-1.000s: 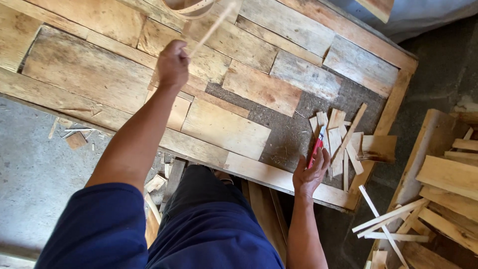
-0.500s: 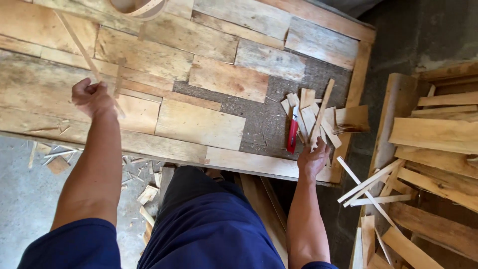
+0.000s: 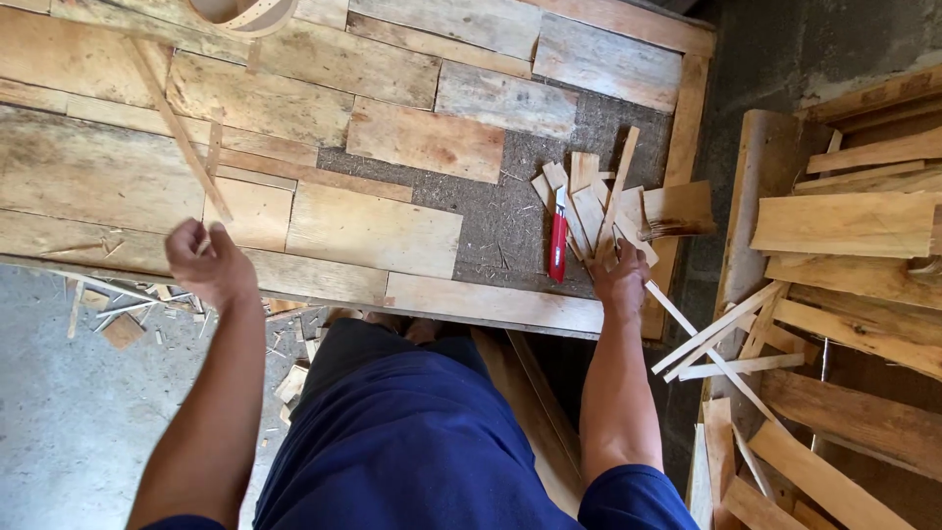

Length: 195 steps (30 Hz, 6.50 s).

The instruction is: Arranging and trimming thin strips of wood to create a pattern on a wooden surface using a utility knife.

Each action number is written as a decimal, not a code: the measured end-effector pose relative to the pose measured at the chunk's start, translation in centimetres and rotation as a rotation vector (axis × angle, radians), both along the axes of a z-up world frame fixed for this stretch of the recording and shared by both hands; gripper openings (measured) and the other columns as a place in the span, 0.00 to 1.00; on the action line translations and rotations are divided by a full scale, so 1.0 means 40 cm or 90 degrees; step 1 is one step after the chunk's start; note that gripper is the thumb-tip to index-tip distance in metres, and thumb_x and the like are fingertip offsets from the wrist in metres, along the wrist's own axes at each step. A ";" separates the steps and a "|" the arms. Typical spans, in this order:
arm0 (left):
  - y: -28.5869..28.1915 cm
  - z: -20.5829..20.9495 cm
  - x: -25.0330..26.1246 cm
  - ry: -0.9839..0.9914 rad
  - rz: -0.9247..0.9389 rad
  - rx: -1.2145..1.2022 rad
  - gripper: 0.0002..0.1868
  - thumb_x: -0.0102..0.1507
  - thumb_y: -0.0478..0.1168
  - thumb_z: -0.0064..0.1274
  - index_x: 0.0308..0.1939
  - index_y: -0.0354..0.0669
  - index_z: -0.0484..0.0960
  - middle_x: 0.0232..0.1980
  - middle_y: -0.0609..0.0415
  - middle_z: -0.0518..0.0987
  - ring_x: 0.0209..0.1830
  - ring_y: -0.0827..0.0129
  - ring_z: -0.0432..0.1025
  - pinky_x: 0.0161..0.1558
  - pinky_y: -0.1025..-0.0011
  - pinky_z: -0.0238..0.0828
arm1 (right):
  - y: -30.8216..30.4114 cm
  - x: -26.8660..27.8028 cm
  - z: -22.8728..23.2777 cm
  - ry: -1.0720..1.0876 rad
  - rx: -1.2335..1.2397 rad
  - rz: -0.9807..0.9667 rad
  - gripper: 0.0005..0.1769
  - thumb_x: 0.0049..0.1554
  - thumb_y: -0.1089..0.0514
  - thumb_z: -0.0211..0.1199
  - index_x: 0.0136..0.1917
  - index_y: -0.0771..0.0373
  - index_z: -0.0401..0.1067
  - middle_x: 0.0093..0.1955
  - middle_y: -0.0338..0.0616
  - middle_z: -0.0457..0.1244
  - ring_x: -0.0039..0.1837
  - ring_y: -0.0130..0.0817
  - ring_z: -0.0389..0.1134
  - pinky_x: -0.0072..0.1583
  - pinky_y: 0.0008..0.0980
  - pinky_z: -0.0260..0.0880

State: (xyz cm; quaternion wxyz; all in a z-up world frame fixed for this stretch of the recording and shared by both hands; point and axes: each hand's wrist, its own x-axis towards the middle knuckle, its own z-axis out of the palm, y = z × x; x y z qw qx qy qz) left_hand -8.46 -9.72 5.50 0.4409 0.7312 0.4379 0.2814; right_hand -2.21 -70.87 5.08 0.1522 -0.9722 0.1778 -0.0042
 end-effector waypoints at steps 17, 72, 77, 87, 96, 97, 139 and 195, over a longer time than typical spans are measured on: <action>-0.227 -0.039 -0.177 -0.028 -0.120 0.166 0.12 0.63 0.32 0.61 0.50 0.35 0.81 0.48 0.45 0.80 0.43 0.59 0.75 0.40 0.65 0.76 | -0.081 0.017 -0.041 0.042 0.078 0.030 0.44 0.38 0.49 0.84 0.63 0.69 0.71 0.61 0.57 0.62 0.59 0.51 0.67 0.59 0.47 0.73; -0.311 -0.029 -0.208 -0.075 -0.332 0.008 0.06 0.65 0.34 0.60 0.45 0.38 0.82 0.41 0.51 0.82 0.37 0.71 0.77 0.41 0.74 0.75 | 0.148 0.018 0.062 -0.018 -0.010 0.085 0.16 0.55 0.61 0.68 0.57 0.63 0.73 0.53 0.55 0.67 0.54 0.51 0.68 0.56 0.49 0.71; -0.300 -0.037 -0.214 -0.063 -0.330 0.008 0.07 0.65 0.34 0.60 0.46 0.39 0.81 0.41 0.52 0.83 0.37 0.71 0.78 0.41 0.74 0.75 | 0.109 0.040 0.035 0.011 -0.009 -0.002 0.11 0.62 0.59 0.63 0.56 0.66 0.70 0.54 0.56 0.65 0.54 0.48 0.68 0.59 0.48 0.72; -0.290 -0.035 -0.210 -0.057 -0.349 0.003 0.07 0.66 0.35 0.61 0.46 0.38 0.81 0.42 0.52 0.83 0.38 0.70 0.78 0.42 0.74 0.75 | 0.132 0.046 0.083 0.035 0.018 -0.053 0.13 0.62 0.58 0.62 0.60 0.64 0.70 0.57 0.53 0.61 0.52 0.44 0.67 0.57 0.49 0.74; -0.281 -0.011 -0.216 -0.023 -0.354 0.019 0.06 0.66 0.36 0.61 0.46 0.38 0.82 0.41 0.52 0.82 0.37 0.70 0.77 0.42 0.74 0.75 | -0.092 0.079 -0.117 -0.134 0.050 -0.197 0.15 0.64 0.66 0.53 0.65 0.67 0.67 0.56 0.58 0.60 0.47 0.43 0.67 0.46 0.39 0.77; -0.278 -0.009 -0.218 -0.022 -0.356 0.018 0.06 0.66 0.36 0.61 0.46 0.38 0.82 0.41 0.52 0.82 0.37 0.70 0.77 0.42 0.74 0.75 | -0.115 0.080 -0.134 -0.133 0.049 -0.199 0.15 0.64 0.66 0.53 0.65 0.67 0.67 0.56 0.58 0.60 0.47 0.43 0.67 0.46 0.39 0.77; -0.318 0.027 -0.169 -0.046 -0.447 0.079 0.06 0.65 0.31 0.59 0.45 0.38 0.80 0.44 0.49 0.82 0.38 0.65 0.77 0.40 0.71 0.76 | -0.048 0.085 -0.307 -0.458 -0.068 0.168 0.12 0.80 0.58 0.43 0.69 0.69 0.50 0.67 0.44 0.58 0.65 0.39 0.62 0.72 0.33 0.69; -0.426 0.019 -0.052 -0.080 -0.504 -0.180 0.13 0.66 0.35 0.59 0.54 0.37 0.82 0.48 0.50 0.86 0.43 0.70 0.80 0.48 0.74 0.79 | 0.344 -0.023 0.112 -0.137 0.247 0.238 0.21 0.59 0.67 0.67 0.66 0.57 0.75 0.64 0.50 0.66 0.58 0.39 0.73 0.51 0.33 0.79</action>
